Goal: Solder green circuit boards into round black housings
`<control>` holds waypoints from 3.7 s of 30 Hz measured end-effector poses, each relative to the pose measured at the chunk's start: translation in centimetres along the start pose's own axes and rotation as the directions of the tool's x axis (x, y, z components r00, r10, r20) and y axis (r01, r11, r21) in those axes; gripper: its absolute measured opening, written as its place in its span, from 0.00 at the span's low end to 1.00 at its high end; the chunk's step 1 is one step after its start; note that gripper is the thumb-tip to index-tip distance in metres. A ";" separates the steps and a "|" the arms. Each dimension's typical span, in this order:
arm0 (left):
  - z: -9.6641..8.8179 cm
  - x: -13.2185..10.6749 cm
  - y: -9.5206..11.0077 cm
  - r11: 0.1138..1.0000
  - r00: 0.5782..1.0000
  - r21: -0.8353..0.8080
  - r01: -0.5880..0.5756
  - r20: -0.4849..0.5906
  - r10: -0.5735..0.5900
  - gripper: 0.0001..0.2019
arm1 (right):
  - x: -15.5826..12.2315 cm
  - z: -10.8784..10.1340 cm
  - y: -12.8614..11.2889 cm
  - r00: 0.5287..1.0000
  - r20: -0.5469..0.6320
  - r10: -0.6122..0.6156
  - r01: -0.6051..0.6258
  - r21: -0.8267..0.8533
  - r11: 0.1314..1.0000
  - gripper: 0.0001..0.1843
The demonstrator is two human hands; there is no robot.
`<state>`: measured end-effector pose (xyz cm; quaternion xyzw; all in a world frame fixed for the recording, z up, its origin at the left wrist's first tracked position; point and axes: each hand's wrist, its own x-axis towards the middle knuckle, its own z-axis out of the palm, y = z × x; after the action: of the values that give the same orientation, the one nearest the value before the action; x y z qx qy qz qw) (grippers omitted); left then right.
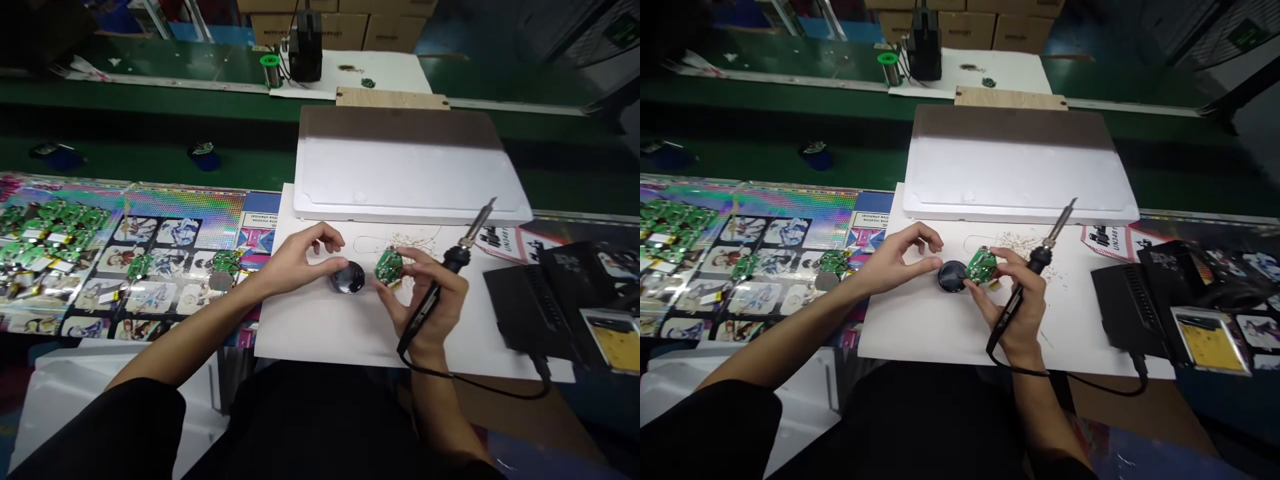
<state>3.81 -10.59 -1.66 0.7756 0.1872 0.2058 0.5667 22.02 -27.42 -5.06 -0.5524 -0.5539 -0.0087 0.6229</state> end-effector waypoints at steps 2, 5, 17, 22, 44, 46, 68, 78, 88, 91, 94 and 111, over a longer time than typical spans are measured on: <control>0.1 -0.3 -0.5 0.986 0.996 0.165 -0.026 0.094 0.011 0.27 | -0.1 -1.1 0.5 1.000 -0.008 0.030 -0.030 -0.022 0.999 0.34; 1.8 -0.6 -1.1 0.951 0.986 0.301 -0.076 0.164 0.027 0.40 | -0.4 -2.2 1.2 0.998 0.021 0.060 -0.059 -0.032 0.998 0.33; 0.9 -0.2 -1.4 0.959 0.905 0.210 -0.193 0.416 0.091 0.35 | -1.5 -2.0 1.7 0.989 0.107 0.101 -0.091 -0.094 0.991 0.32; 2.0 -0.3 -1.9 0.892 0.978 0.423 -0.162 0.189 0.088 0.44 | -1.7 -2.0 1.8 0.988 0.076 0.135 -0.130 -0.071 0.989 0.33; 1.0 0.5 -1.8 0.995 1.000 0.097 -0.023 0.000 0.023 0.06 | -1.5 -1.4 -0.1 0.954 0.258 0.153 -0.113 -0.165 0.980 0.29; 1.8 0.4 -1.8 0.992 0.995 -0.086 0.095 -0.016 -0.096 0.08 | -1.5 -1.2 -0.9 0.945 0.292 0.144 -0.085 -0.208 0.974 0.27; 1.9 0.3 -2.0 0.803 0.933 -0.488 0.342 0.280 -0.227 0.18 | -1.8 -0.3 -0.2 0.930 0.367 0.001 0.099 -0.253 0.962 0.22; 2.4 0.3 -2.2 0.838 0.949 -0.452 0.305 0.222 -0.225 0.19 | -0.7 0.8 -1.0 0.979 0.189 0.071 -0.059 -0.069 0.996 0.19; 2.6 0.4 -2.0 0.874 0.947 -0.386 0.294 0.242 -0.211 0.20 | -0.3 1.5 -0.4 0.978 0.188 0.094 -0.083 -0.067 0.994 0.19; 2.8 0.1 -1.6 0.896 0.952 -0.354 0.269 0.237 -0.192 0.18 | -0.2 1.5 -0.6 0.979 0.187 0.077 -0.064 -0.072 0.995 0.18; 2.9 0.0 -1.4 0.897 0.962 -0.361 0.257 0.185 -0.201 0.19 | -0.2 1.6 -0.8 0.986 0.148 0.073 -0.060 -0.091 0.994 0.17; 2.7 -0.4 -0.9 0.981 0.989 -0.170 0.092 0.133 -0.070 0.10 | -0.2 1.5 -1.0 0.973 0.207 0.106 -0.110 0.008 0.994 0.20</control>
<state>4.88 -12.72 -3.29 0.7258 0.1634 0.1486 0.6515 20.27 -26.92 -4.86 -0.5734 -0.5850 0.0879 0.5668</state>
